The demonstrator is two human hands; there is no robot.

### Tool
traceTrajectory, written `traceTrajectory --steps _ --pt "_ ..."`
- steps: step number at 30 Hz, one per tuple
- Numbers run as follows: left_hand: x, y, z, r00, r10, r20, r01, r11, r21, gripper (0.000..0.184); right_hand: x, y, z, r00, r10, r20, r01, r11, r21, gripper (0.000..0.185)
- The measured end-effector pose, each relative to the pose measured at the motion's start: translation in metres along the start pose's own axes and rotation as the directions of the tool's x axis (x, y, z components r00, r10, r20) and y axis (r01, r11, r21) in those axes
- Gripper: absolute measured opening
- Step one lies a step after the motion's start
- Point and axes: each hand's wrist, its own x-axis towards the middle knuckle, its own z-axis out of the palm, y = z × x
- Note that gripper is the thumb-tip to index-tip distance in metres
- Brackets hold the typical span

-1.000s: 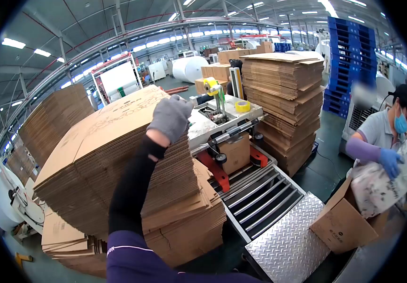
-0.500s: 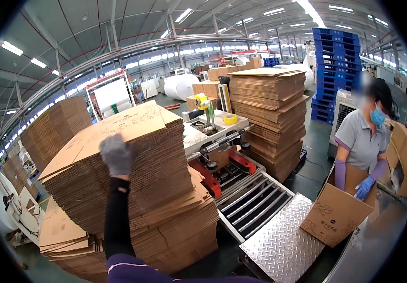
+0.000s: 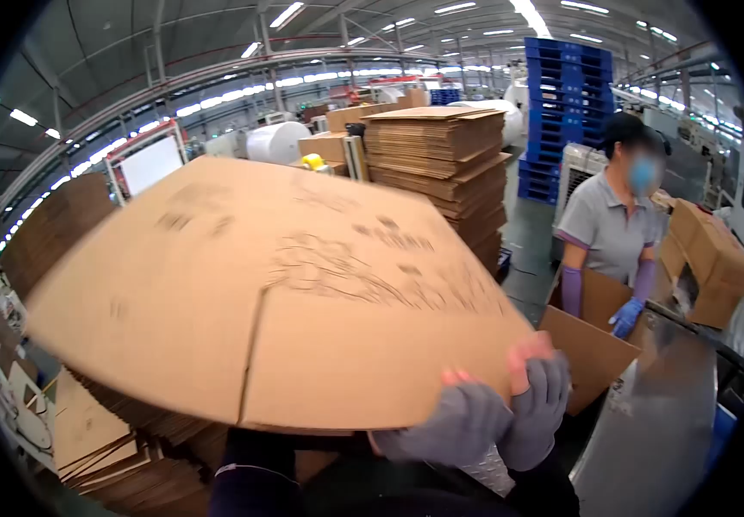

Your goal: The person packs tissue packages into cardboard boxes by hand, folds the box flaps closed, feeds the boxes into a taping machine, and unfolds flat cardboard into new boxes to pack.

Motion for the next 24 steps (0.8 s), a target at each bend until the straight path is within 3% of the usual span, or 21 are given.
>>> traceTrajectory --steps 1,3,4,6,7,9,11,13,15,16,17,19,20,21,22,23,24 --pt "0.017 0.007 -0.005 0.988 -0.147 0.053 0.155 0.967 -0.201 0.016 0.000 0.005 -0.017 0.994 0.086 0.066 -0.103 0.941 0.323 0.025" --pt "0.031 0.014 0.011 0.981 -0.141 0.136 0.196 0.700 -0.687 0.016 -0.026 0.012 -0.011 0.982 0.153 -0.113 -0.152 0.988 0.017 0.016" --pt "0.031 0.024 0.027 0.988 -0.117 0.105 0.155 0.631 -0.760 0.015 -0.032 0.021 -0.010 0.978 0.183 -0.098 -0.183 0.983 0.010 0.015" --pt "0.026 0.062 0.063 0.963 -0.156 0.219 0.266 0.431 -0.862 0.011 -0.052 0.050 -0.002 0.971 0.212 0.114 -0.212 0.977 -0.010 0.016" --pt "0.017 0.083 0.082 0.950 -0.152 0.273 0.308 0.318 -0.897 0.010 -0.068 0.064 0.000 0.946 0.239 0.218 -0.240 0.971 -0.021 0.016" --pt "-0.043 0.131 0.118 0.871 -0.153 0.466 0.491 0.253 -0.834 0.013 -0.111 0.095 -0.004 0.877 0.313 0.366 -0.301 0.949 -0.090 0.023" --pt "-0.104 0.134 0.133 0.731 0.109 0.673 0.610 0.338 -0.717 0.013 -0.142 0.133 -0.022 0.810 0.331 0.484 -0.306 0.943 -0.132 0.026" --pt "-0.139 0.137 0.132 0.738 -0.070 0.672 0.675 0.107 -0.730 0.017 -0.172 0.182 -0.021 0.817 0.412 0.403 -0.347 0.910 -0.227 0.027" --pt "-0.126 0.147 0.117 0.744 0.061 0.665 0.654 0.134 -0.744 0.022 -0.152 0.180 -0.018 0.768 0.511 0.387 -0.440 0.859 -0.262 0.024" --pt "-0.109 0.149 0.105 0.753 -0.007 0.658 0.656 0.089 -0.750 0.024 -0.116 0.175 -0.021 0.721 0.559 0.410 -0.494 0.829 -0.261 0.022" --pt "-0.095 0.150 0.099 0.755 -0.084 0.650 0.655 0.050 -0.754 0.027 -0.119 0.177 -0.007 0.754 0.558 0.346 -0.485 0.829 -0.279 0.026" --pt "-0.074 0.141 0.098 0.626 0.127 0.770 0.769 0.066 -0.636 0.036 -0.125 0.189 0.040 0.823 0.524 0.218 -0.453 0.838 -0.306 0.037" --pt "-0.071 0.137 0.100 0.538 0.233 0.810 0.818 0.088 -0.569 0.040 -0.121 0.182 0.052 0.814 0.579 0.046 -0.526 0.769 -0.364 0.043" --pt "-0.080 0.144 0.108 0.558 0.131 0.819 0.827 -0.007 -0.562 0.050 -0.115 0.163 0.064 0.779 0.613 -0.131 -0.606 0.685 -0.403 0.050" --pt "-0.081 0.143 0.114 0.541 0.115 0.833 0.839 0.003 -0.545 0.056 -0.116 0.151 0.072 0.722 0.622 -0.304 -0.687 0.589 -0.426 0.057" --pt "-0.079 0.142 0.122 0.524 0.100 0.846 0.850 0.009 -0.527 0.062 -0.130 0.149 0.078 0.645 0.681 -0.348 -0.764 0.562 -0.317 0.062" --pt "-0.077 0.140 0.131 0.499 0.182 0.847 0.864 -0.020 -0.504 0.067 -0.152 0.148 0.083 0.558 0.736 -0.383 -0.828 0.521 -0.206 0.067"
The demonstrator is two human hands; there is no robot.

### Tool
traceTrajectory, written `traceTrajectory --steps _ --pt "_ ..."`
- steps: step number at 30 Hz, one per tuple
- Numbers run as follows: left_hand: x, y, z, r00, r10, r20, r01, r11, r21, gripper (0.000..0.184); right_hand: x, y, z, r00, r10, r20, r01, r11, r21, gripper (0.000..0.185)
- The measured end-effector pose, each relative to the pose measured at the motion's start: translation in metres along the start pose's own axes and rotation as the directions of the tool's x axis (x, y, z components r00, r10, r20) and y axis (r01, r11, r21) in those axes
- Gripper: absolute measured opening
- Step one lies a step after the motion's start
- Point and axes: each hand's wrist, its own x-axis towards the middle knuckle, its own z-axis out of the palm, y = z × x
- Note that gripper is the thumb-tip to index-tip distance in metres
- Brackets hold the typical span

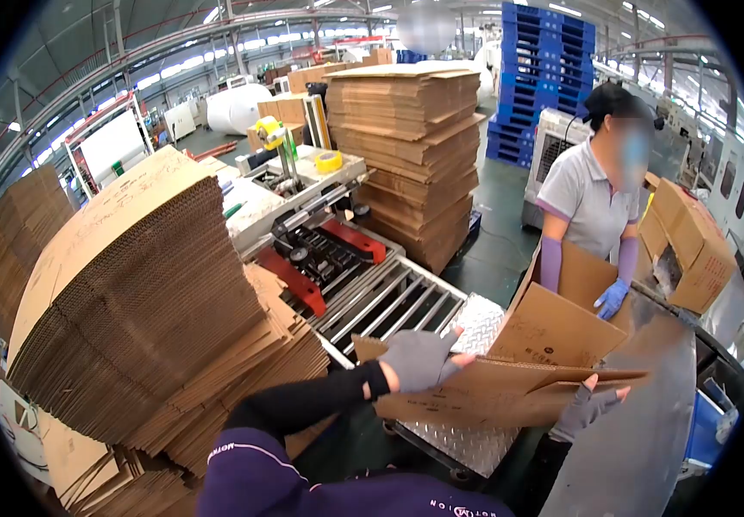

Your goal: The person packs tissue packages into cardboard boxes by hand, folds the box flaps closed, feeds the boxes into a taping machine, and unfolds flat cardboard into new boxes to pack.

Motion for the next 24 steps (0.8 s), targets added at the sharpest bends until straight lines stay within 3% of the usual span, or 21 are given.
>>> traceTrajectory --steps 1,2,5,6,7,9,10,11,12,13,15,16,17,18,19,20,22,23,24 --pt "0.008 -0.003 -0.004 0.996 -0.019 0.087 0.022 0.999 -0.032 0.071 -0.008 0.009 -0.007 0.975 0.133 0.176 -0.192 0.903 0.383 0.067" --pt "0.016 -0.003 -0.011 0.977 -0.045 0.208 0.058 0.997 -0.056 0.078 -0.017 0.018 -0.015 0.903 0.260 0.343 -0.427 0.637 0.642 0.067" --pt "0.029 -0.004 -0.013 0.964 -0.028 0.266 0.023 0.999 0.022 0.071 -0.005 0.047 -0.042 0.745 0.020 0.667 -0.618 0.397 0.679 0.066" --pt "0.032 -0.002 -0.021 0.940 -0.013 0.342 0.003 1.000 0.029 0.058 -0.005 0.057 -0.047 0.723 0.046 0.689 -0.646 0.399 0.651 0.066" --pt "0.042 -0.018 -0.008 0.909 0.129 0.398 -0.143 0.990 0.006 0.046 -0.003 0.055 -0.061 0.670 -0.005 0.742 -0.646 0.489 0.587 0.068" --pt "0.053 -0.036 -0.012 0.922 0.144 0.359 -0.161 0.987 0.018 0.032 0.023 0.041 -0.103 0.566 -0.053 0.823 -0.591 0.669 0.450 0.072" --pt "0.061 -0.057 -0.004 0.952 0.200 0.233 -0.204 0.979 -0.004 0.031 0.029 0.027 -0.124 0.558 -0.021 0.829 -0.569 0.718 0.401 0.077" --pt "0.066 -0.050 -0.022 0.973 0.140 0.184 -0.134 0.990 -0.048 0.032 0.043 0.009 -0.146 0.495 -0.076 0.866 -0.536 0.757 0.373 0.080" --pt "0.070 -0.037 -0.041 0.976 0.076 0.204 -0.075 0.997 -0.011 0.031 0.059 -0.021 -0.163 0.398 -0.104 0.911 -0.459 0.838 0.296 0.083" --pt "0.075 -0.042 -0.029 0.986 0.127 0.112 -0.120 0.990 -0.068 0.027 0.068 -0.051 -0.175 0.287 -0.114 0.951 -0.378 0.899 0.222 0.085" --pt "0.083 -0.020 0.010 0.969 0.130 0.210 -0.152 0.984 0.095 0.024 0.038 -0.045 -0.148 0.195 -0.397 0.897 -0.258 0.861 0.438 0.094" --pt "0.077 0.024 0.010 0.956 0.098 0.277 -0.174 0.949 0.263 0.023 0.009 -0.008 -0.125 0.184 -0.439 0.879 0.038 0.897 0.440 0.097" --pt "0.079 0.044 0.030 0.821 0.363 0.440 -0.501 0.829 0.251 0.022 -0.019 0.030 -0.107 0.144 -0.468 0.872 0.330 0.853 0.404 0.101" --pt "0.073 0.091 0.042 0.867 0.037 0.497 -0.099 0.990 0.100 0.023 -0.018 0.039 -0.094 -0.002 -0.423 0.906 0.484 0.793 0.371 0.103" --pt "0.064 0.101 0.103 0.835 0.255 0.487 -0.451 0.824 0.342 0.028 -0.009 0.045 -0.084 -0.147 -0.346 0.927 0.624 0.695 0.358 0.105" --pt "0.067 0.103 0.140 0.749 0.332 0.574 -0.616 0.670 0.416 0.036 -0.008 0.053 -0.081 -0.226 -0.342 0.912 0.681 0.614 0.398 0.104" --pt "0.074 0.098 0.187 0.870 0.265 0.416 -0.461 0.737 0.494 0.036 0.019 0.027 -0.107 -0.434 -0.405 0.805 0.148 0.849 0.507 0.104" --pt "0.081 0.093 0.206 0.916 0.219 0.335 -0.375 0.764 0.525 0.036 0.030 0.005 -0.122 -0.496 -0.483 0.722 -0.158 0.868 0.472 0.103" --pt "0.095 0.089 0.224 0.756 0.273 0.595 -0.621 0.587 0.520 0.036 0.036 -0.025 -0.135 -0.588 -0.351 0.729 0.093 0.866 0.491 0.102"
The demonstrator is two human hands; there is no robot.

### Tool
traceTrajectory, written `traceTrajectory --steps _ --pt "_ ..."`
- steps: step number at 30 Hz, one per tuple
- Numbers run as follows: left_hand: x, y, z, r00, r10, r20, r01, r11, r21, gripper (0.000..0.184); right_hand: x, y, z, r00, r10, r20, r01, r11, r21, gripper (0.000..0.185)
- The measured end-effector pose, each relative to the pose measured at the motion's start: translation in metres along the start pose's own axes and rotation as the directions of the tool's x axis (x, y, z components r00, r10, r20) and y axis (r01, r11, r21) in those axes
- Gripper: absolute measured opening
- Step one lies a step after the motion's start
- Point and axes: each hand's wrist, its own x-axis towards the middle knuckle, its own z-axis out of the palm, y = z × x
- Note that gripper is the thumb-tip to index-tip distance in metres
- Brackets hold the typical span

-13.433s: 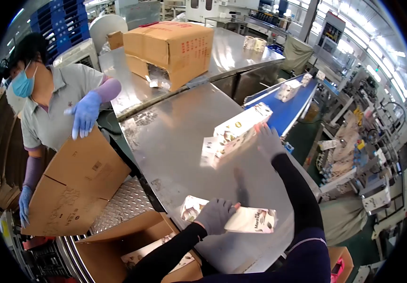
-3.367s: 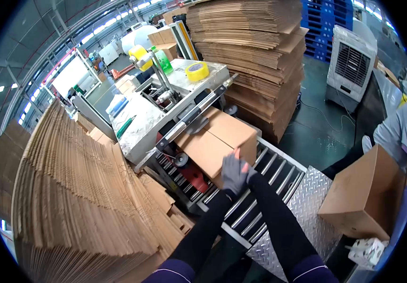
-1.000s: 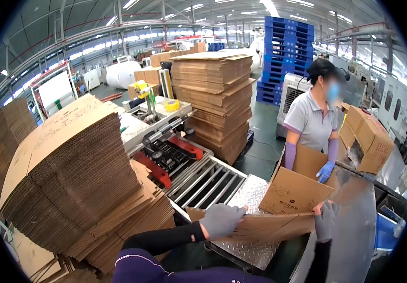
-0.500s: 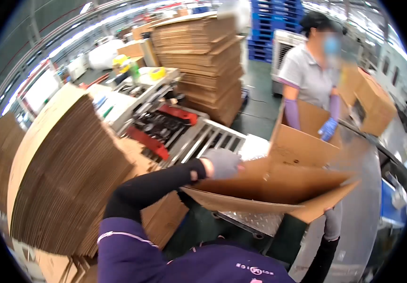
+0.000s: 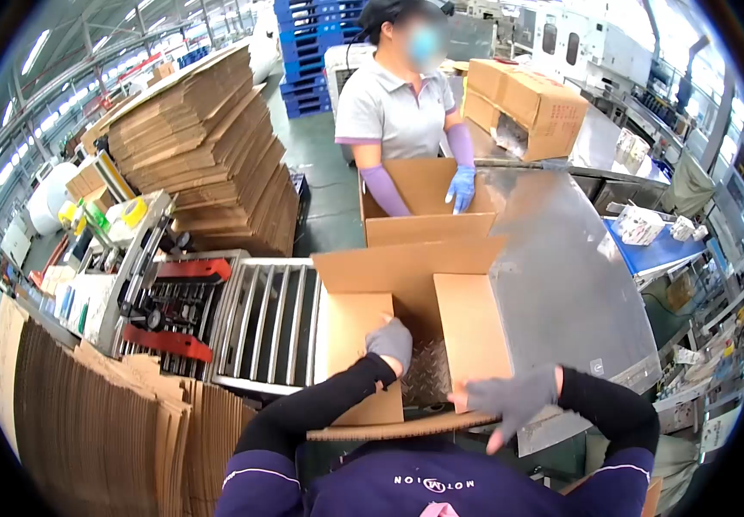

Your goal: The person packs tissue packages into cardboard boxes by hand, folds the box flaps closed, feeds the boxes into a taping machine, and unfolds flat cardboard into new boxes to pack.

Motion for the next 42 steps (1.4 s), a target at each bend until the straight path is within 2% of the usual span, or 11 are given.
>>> traceTrajectory --steps 5,10,13,16,19,22,29,31,33,34,42 --pt "-0.057 -0.049 -0.121 0.984 0.084 -0.156 -0.165 0.757 -0.632 0.046 0.013 0.025 -0.062 0.952 0.305 -0.003 -0.304 0.949 0.079 0.082" --pt "-0.020 -0.121 -0.159 0.271 -0.310 -0.911 -0.264 0.887 -0.380 0.054 0.055 0.096 0.004 0.868 0.041 -0.495 -0.187 0.950 -0.250 0.066" --pt "-0.045 -0.121 -0.147 0.933 -0.073 -0.353 -0.168 0.777 -0.607 0.058 0.063 0.124 0.039 0.413 0.086 -0.906 -0.592 0.782 -0.196 0.060" --pt "-0.065 -0.083 -0.072 0.873 0.126 -0.472 -0.392 0.756 -0.523 0.062 0.062 0.120 0.073 -0.093 0.500 -0.861 -0.341 0.796 0.500 0.055" --pt "-0.063 -0.042 0.027 0.768 -0.110 -0.631 -0.311 0.797 -0.518 0.064 0.070 0.195 0.141 0.152 0.686 -0.712 0.118 0.702 0.702 0.061" --pt "-0.059 -0.072 0.027 0.855 -0.256 -0.450 -0.233 0.586 -0.776 0.061 0.076 0.127 0.110 0.525 0.672 -0.522 0.812 -0.212 0.544 0.075" --pt "-0.099 -0.151 0.122 0.595 -0.655 -0.466 -0.104 0.513 -0.852 0.050 0.260 0.234 0.307 0.614 0.788 -0.050 0.683 -0.498 0.534 0.052" --pt "-0.115 -0.183 0.219 0.398 -0.870 -0.292 0.495 0.471 -0.730 0.050 0.267 0.238 0.321 0.607 0.793 -0.053 0.620 -0.431 0.656 0.046" --pt "-0.161 -0.221 0.292 0.641 -0.715 0.278 0.619 0.269 -0.738 0.057 0.223 0.195 0.274 0.502 0.822 -0.269 0.456 0.013 0.890 0.042" --pt "-0.188 -0.217 0.295 0.526 -0.571 0.630 0.315 -0.558 -0.768 0.070 0.205 0.178 0.253 0.469 0.796 -0.383 0.332 0.243 0.912 0.041" --pt "-0.130 -0.093 0.294 0.778 -0.611 0.145 -0.482 -0.729 -0.486 0.074 0.004 0.024 0.025 0.351 0.488 -0.799 0.584 0.553 0.594 0.053"
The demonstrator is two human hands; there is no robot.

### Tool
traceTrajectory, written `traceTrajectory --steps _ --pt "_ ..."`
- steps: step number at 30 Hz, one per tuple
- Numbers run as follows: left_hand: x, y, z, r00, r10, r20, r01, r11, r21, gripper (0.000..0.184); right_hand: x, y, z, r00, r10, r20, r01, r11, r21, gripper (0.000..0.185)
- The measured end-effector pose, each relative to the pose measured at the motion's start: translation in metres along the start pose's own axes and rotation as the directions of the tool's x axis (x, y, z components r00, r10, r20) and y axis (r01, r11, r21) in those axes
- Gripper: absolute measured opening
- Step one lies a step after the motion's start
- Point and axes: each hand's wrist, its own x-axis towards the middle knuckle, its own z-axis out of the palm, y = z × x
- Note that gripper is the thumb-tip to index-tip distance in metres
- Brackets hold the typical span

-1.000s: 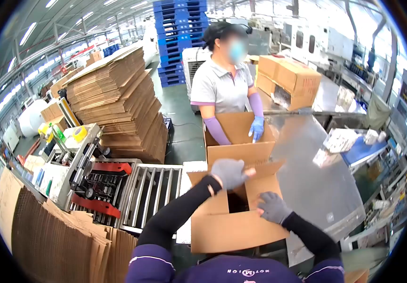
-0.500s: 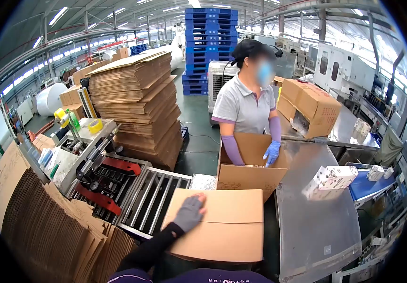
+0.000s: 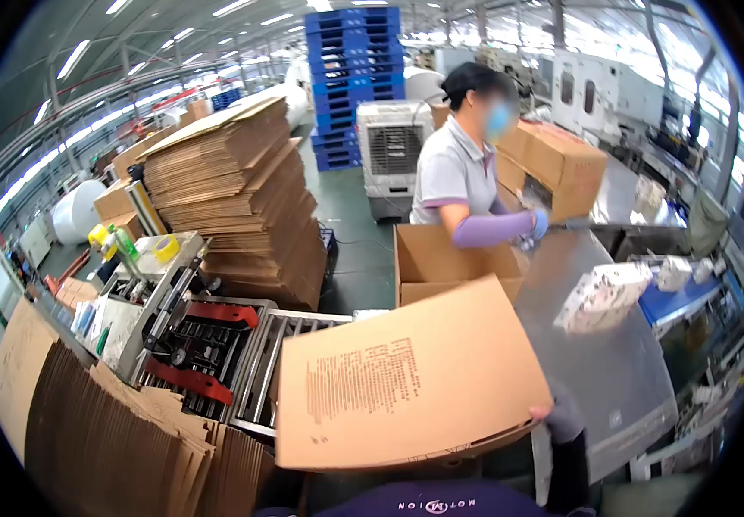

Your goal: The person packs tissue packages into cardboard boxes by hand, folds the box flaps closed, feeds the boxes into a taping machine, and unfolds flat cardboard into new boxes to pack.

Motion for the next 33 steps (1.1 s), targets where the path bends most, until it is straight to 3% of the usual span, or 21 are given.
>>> traceTrajectory --steps 3,4,5,7,11,12,13,14,15,17,18,19,20,21,23,25,26,27,28,31,33 --pt "-0.002 -0.048 0.026 0.883 -0.402 0.242 0.465 0.814 -0.347 0.075 0.007 -0.097 0.049 0.965 0.211 0.154 -0.110 0.862 -0.495 0.048" --pt "-0.015 -0.065 0.032 0.791 -0.514 0.333 0.612 0.666 -0.426 0.076 0.012 -0.088 0.060 0.970 0.059 0.237 0.109 0.764 -0.636 0.042" --pt "-0.035 -0.010 0.082 0.627 -0.778 0.032 0.763 0.605 -0.229 0.075 0.022 -0.065 0.071 0.935 -0.063 0.349 0.315 0.602 -0.733 0.037" --pt "-0.026 -0.015 0.085 0.551 -0.832 0.060 0.830 0.539 -0.144 0.076 0.033 -0.010 0.109 0.956 0.096 0.277 0.208 0.441 -0.873 0.055" --pt "-0.007 0.038 0.165 0.890 -0.431 0.147 0.395 0.892 0.220 0.052 0.037 0.104 0.201 0.931 0.241 0.275 0.116 0.518 -0.848 0.055" --pt "-0.011 0.052 0.196 0.982 -0.170 0.077 0.112 0.865 0.488 0.058 0.033 0.127 0.219 0.907 0.245 0.341 0.162 0.546 -0.822 0.053" --pt "-0.016 0.061 0.222 0.989 0.117 0.088 -0.145 0.680 0.718 0.065 0.029 0.140 0.225 0.879 0.246 0.409 0.208 0.574 -0.792 0.052" --pt "-0.015 0.062 0.227 0.944 0.315 0.094 -0.224 0.406 0.886 0.058 0.035 0.129 0.215 0.846 0.231 0.481 0.260 0.610 -0.749 0.043" --pt "-0.010 0.070 0.228 0.983 0.179 -0.037 -0.026 0.336 0.942 0.052 0.040 0.134 0.194 0.815 0.210 0.540 0.148 0.825 -0.545 0.039" --pt "-0.006 0.069 0.228 0.957 0.290 0.030 -0.117 0.286 0.951 0.051 0.057 0.063 0.132 0.773 -0.148 0.617 0.531 0.683 -0.501 0.039" --pt "-0.007 0.067 0.230 0.964 0.261 -0.050 -0.036 0.316 0.948 0.050 0.058 0.052 0.093 0.752 -0.379 0.540 0.646 0.260 -0.718 0.043" --pt "-0.006 0.059 0.222 0.956 0.292 -0.028 -0.076 0.341 0.937 0.048 0.053 0.050 0.053 0.848 -0.429 0.311 0.381 0.086 -0.921 0.049" --pt "-0.006 0.059 0.220 0.958 0.285 -0.015 -0.093 0.359 0.929 0.047 0.049 0.073 -0.009 0.960 -0.203 0.191 0.177 -0.088 -0.980 0.083" --pt "-0.006 0.062 0.219 0.960 0.280 0.001 -0.110 0.373 0.921 0.046 0.050 0.071 -0.054 0.992 0.051 -0.113 -0.107 -0.094 -0.990 0.106" --pt "-0.005 0.058 0.207 0.938 0.341 0.059 -0.200 0.397 0.896 0.044 0.029 0.114 -0.122 0.963 -0.043 -0.268 -0.265 -0.350 -0.898 0.110" --pt "0.004 0.053 0.181 0.917 0.386 0.101 -0.247 0.349 0.904 0.043 0.033 0.149 -0.125 0.848 0.251 -0.466 -0.413 -0.238 -0.879 0.120" --pt "0.003 0.060 0.173 0.950 0.311 -0.034 -0.093 0.384 0.918 0.039 0.037 0.177 -0.110 0.796 0.373 -0.476 -0.483 -0.082 -0.872 0.121" --pt "-0.003 0.074 0.165 0.945 0.327 -0.019 -0.124 0.410 0.904 0.038 0.040 0.200 -0.085 0.742 0.493 -0.454 -0.552 0.065 -0.831 0.122" --pt "-0.002 0.077 0.145 0.947 0.293 -0.135 0.019 0.366 0.930 0.037 0.038 0.208 -0.065 0.786 0.470 -0.403 -0.523 0.156 -0.838 0.118" --pt "-0.004 0.088 0.095 0.921 0.362 -0.143 0.069 0.210 0.975 0.030 0.042 0.199 -0.018 0.909 0.321 -0.265 -0.369 0.328 -0.870 0.099" --pt "0.000 0.083 0.081 0.931 0.315 -0.182 0.094 0.274 0.957 0.030 0.049 0.203 -0.020 0.928 0.309 -0.207 -0.358 0.592 -0.722 0.062"
